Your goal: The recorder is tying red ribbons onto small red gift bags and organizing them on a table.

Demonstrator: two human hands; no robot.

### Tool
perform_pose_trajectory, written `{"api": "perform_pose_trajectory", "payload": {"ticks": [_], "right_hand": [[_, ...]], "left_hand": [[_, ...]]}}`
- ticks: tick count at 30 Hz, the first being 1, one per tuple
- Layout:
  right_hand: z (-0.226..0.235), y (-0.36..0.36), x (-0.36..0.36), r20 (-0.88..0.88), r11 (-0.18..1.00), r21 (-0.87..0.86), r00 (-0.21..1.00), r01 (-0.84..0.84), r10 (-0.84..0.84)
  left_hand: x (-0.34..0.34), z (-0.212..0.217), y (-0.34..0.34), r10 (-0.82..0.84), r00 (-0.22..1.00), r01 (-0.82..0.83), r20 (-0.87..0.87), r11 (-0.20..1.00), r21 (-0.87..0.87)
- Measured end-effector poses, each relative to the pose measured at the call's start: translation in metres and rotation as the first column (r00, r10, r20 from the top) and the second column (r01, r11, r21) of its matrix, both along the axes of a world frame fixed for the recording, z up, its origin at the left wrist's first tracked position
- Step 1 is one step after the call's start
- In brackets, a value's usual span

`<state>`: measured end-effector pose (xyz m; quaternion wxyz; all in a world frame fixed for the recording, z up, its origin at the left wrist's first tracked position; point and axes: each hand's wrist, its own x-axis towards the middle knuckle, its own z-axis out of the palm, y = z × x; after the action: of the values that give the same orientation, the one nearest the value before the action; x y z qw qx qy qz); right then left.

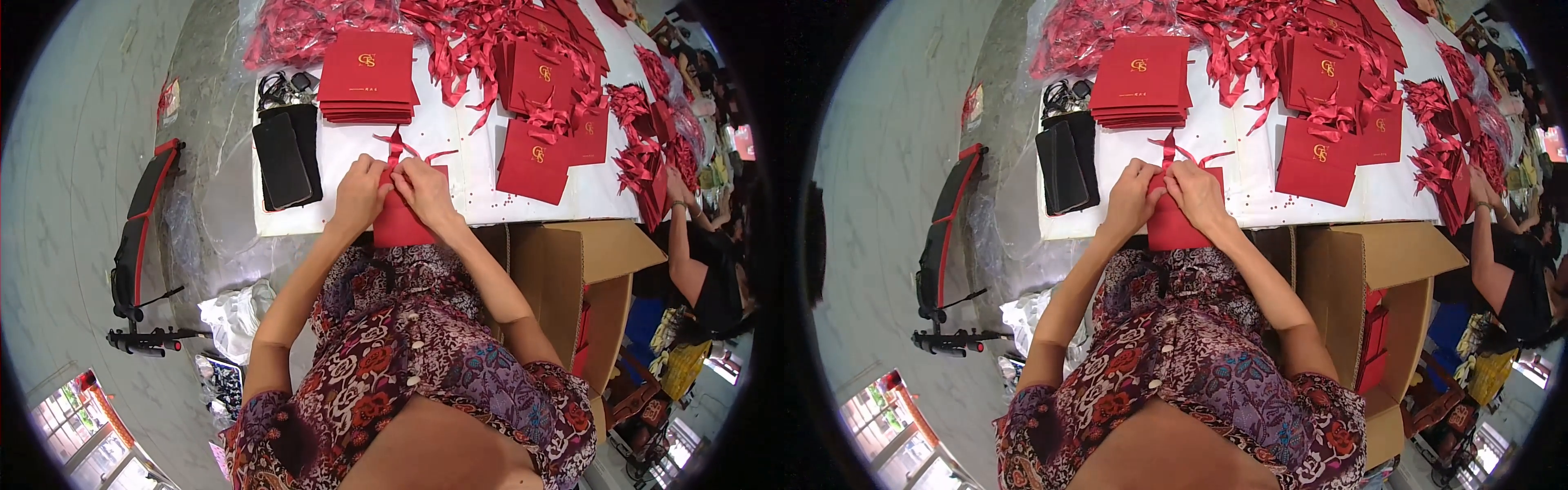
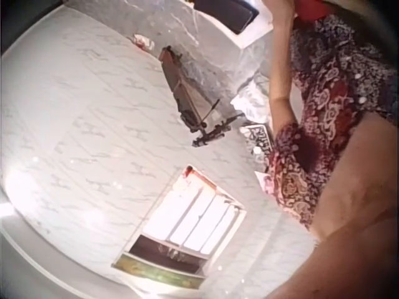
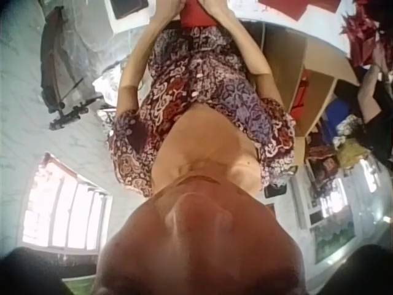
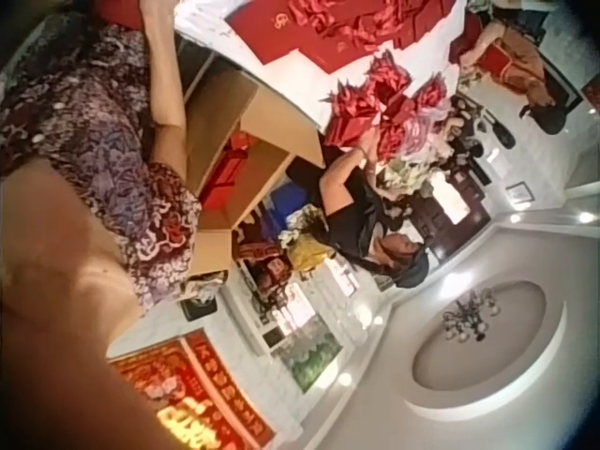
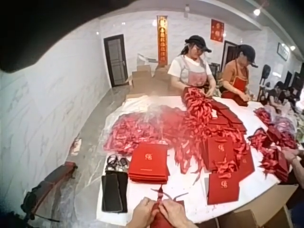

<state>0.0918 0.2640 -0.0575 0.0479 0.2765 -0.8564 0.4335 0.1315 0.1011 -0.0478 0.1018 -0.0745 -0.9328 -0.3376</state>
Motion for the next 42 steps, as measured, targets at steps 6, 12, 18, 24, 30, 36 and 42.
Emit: {"api": "perform_pose_trajectory", "payload": {"ticks": [6, 12, 18, 24, 30, 36, 42], "right_hand": [[0.007, 0.014, -0.001, 0.064, 1.0, 0.023, 0.998, -0.011, 0.009], [0.008, 0.018, -0.001, 0.143, 1.0, -0.003, 0.99, -0.013, 0.014], [0.014, 0.023, 0.002, 0.258, 1.0, -0.019, 0.966, 0.004, 0.001], [0.015, 0.026, 0.006, 0.238, 1.0, 0.004, 0.971, 0.013, -0.013], [0.012, 0.02, 0.01, 0.231, 0.999, 0.023, 0.973, 0.023, -0.028], [0.003, 0.012, 0.02, 0.333, 0.977, -0.107, 0.932, 0.186, -0.141], [0.01, 0.018, 0.02, 0.31, 0.992, -0.07, 0.948, 0.105, -0.078]], "left_hand": [[0.002, 0.012, -0.004, -0.133, 0.986, 0.131, 0.1, 0.991, 0.031], [-0.001, 0.006, 0.002, -0.149, 0.985, 0.147, 0.084, 0.988, 0.037], [-0.004, 0.008, 0.005, -0.161, 0.983, 0.157, 0.09, 0.986, 0.059], [-0.005, 0.008, 0.008, -0.093, 0.996, 0.093, 0.015, 0.995, 0.042], [-0.003, 0.001, 0.011, -0.117, 0.991, 0.115, -0.064, 0.993, -0.039], [-0.003, 0.005, 0.012, -0.111, 0.993, 0.109, 0.05, 0.994, 0.029], [-0.003, 0.002, 0.005, -0.192, 0.968, 0.16, 0.16, 0.968, 0.195]]}}
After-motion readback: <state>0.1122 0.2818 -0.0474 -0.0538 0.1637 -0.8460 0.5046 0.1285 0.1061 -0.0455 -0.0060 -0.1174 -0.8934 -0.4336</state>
